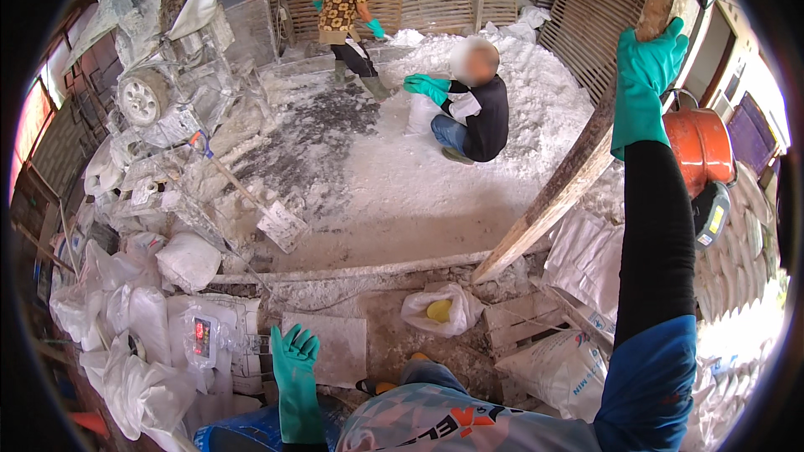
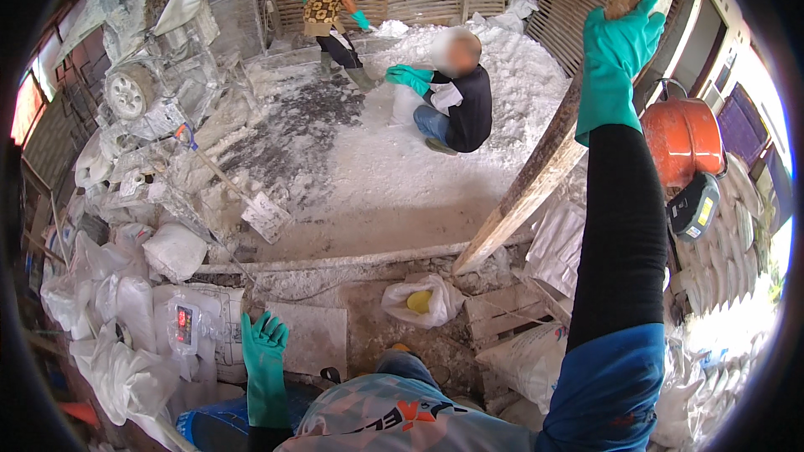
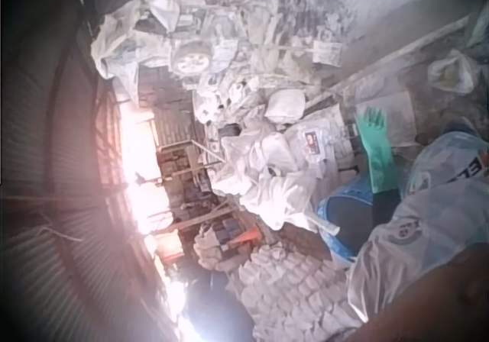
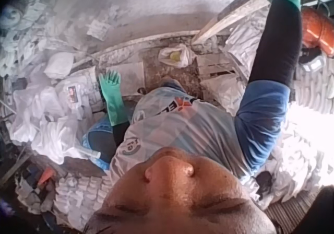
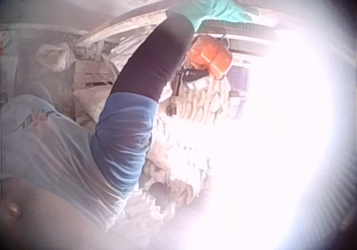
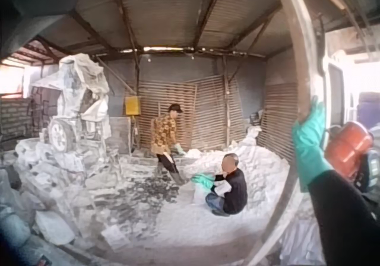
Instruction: The person scoops white powder from a large pile on the floor into a white sack using a yellow scoop. They then place the filled sack onto a digital scale to weigh it. The person adjusts the sack and the scoop during the process. Other workers are visible in the background performing similar tasks.
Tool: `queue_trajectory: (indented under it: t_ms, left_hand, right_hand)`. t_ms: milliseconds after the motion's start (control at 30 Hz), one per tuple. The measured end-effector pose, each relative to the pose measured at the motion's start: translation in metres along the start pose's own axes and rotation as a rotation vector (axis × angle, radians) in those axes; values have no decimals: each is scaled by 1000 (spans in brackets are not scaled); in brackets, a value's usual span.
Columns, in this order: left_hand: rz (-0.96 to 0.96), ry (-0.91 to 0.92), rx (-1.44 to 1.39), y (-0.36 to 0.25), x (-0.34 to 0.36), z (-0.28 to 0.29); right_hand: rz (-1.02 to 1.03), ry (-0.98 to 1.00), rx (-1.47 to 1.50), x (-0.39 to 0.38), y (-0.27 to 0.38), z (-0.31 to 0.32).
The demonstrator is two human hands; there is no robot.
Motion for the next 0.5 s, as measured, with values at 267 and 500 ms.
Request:
queue_trajectory:
  t_ms: [267,500]
  left_hand:
    - [-12,-29,20,-4,-8,-4]
    - [-13,-26,0,-3,-7,0]
  right_hand:
    - [50,-22,13,0,4,3]
    - [70,-47,-25,-1,1,-2]
Point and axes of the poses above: each hand's wrist, its own x-axis towards the middle knuckle, its own z-axis out of the back of the hand, y = z × x, the point moved 1 cm from there along x, towards the middle knuckle, and after that the axes turned 1 degree about -y, right-handed, at the moved point
